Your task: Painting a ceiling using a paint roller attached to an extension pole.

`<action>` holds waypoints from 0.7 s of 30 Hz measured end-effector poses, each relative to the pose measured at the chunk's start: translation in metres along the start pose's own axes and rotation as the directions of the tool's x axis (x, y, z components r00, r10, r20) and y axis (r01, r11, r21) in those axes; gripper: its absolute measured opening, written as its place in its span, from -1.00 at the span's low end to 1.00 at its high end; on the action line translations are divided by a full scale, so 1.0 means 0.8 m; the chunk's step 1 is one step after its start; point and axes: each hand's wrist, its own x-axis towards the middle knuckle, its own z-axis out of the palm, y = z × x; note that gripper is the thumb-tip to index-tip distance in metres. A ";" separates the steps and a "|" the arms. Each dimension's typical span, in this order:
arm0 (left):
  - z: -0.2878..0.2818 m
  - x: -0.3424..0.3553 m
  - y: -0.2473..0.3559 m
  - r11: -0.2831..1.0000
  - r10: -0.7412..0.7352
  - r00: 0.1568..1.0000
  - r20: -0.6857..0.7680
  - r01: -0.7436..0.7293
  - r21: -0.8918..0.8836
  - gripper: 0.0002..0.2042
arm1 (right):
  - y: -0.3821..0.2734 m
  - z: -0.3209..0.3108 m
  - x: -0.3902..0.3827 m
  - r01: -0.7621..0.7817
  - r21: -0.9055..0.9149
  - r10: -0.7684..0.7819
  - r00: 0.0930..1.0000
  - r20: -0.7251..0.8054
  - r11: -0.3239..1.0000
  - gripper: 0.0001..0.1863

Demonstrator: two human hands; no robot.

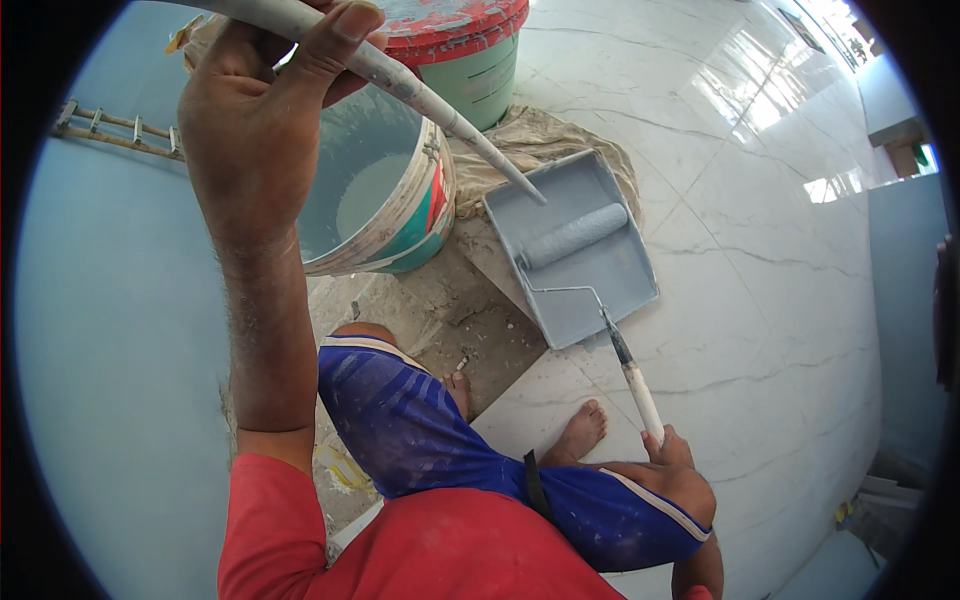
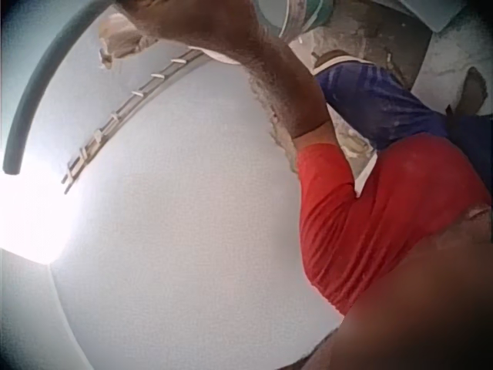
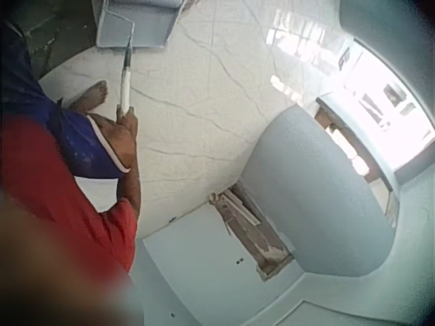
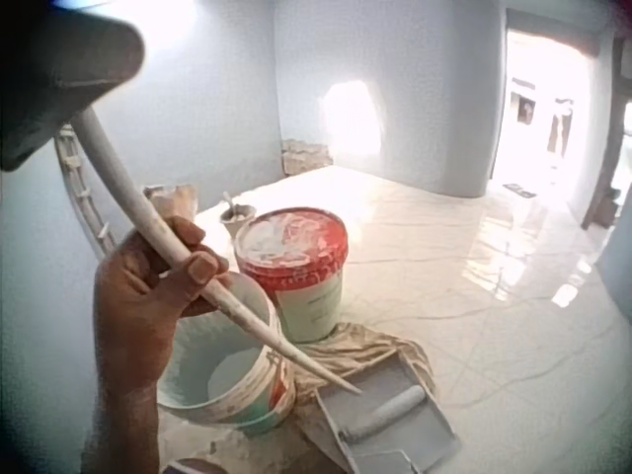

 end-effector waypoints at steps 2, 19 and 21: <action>-0.001 0.003 0.000 1.000 0.024 1.000 0.013 -0.024 0.006 -0.74 | -0.015 0.000 0.008 0.005 0.017 -0.005 1.000 -0.019 1.000 -0.49; -0.068 0.043 0.021 0.995 0.094 0.996 -0.009 -0.094 -0.040 -0.71 | 0.008 0.039 0.024 0.008 0.054 -0.008 1.000 -0.008 0.998 -0.52; -0.025 0.049 0.038 0.984 0.163 0.955 -0.246 -0.140 0.108 -0.70 | 0.009 0.036 0.019 -0.074 0.096 0.073 0.997 0.019 0.993 -0.48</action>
